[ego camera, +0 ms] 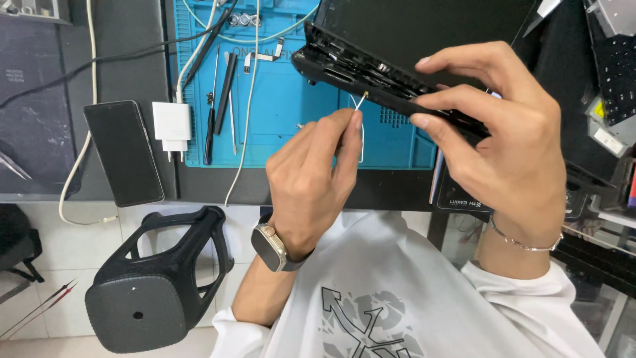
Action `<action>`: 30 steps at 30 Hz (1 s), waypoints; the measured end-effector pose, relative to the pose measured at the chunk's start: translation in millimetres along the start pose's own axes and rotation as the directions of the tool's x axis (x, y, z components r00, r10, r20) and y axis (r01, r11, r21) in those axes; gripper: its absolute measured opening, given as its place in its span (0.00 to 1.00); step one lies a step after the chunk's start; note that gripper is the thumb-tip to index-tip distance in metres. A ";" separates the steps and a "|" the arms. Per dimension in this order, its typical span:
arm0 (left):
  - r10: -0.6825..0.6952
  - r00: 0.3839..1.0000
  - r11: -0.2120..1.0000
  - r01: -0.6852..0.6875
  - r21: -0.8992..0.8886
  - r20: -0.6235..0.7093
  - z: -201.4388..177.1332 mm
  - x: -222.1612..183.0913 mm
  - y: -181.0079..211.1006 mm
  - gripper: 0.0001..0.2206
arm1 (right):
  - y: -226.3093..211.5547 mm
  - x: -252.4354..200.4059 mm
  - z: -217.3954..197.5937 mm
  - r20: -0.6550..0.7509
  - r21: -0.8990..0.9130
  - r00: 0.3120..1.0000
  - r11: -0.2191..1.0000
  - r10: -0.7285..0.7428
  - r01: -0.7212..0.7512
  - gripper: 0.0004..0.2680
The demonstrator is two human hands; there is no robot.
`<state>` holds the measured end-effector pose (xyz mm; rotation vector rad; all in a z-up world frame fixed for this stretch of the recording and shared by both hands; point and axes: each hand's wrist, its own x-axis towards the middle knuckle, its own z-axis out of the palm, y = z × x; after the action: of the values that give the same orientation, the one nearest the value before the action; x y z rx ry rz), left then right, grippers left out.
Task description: Assembling a laptop by connecting internal components and fitting the casing.
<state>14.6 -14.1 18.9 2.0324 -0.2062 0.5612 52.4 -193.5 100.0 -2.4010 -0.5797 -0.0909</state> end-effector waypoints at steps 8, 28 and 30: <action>-0.034 0.998 0.999 0.034 0.016 0.044 -4.3 0.5 4.7 0.03 | 2.9 -2.2 3.5 -0.014 0.010 1.000 1.000 -0.028 0.028 0.08; -0.311 0.942 0.930 0.275 -0.242 -0.126 21.6 -44.9 -19.4 0.11 | -0.5 -21.4 28.3 -0.024 0.052 0.999 0.998 -0.045 0.046 0.05; -0.336 0.934 0.866 0.255 -0.431 -0.123 22.3 -48.0 -27.0 0.15 | 1.1 -23.2 29.7 0.006 0.013 0.997 0.997 -0.081 0.080 0.04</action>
<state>-10.9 -23.7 -34.0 1.5485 0.1038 0.4708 29.5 -184.8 71.2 -2.3667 -0.6783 -0.1132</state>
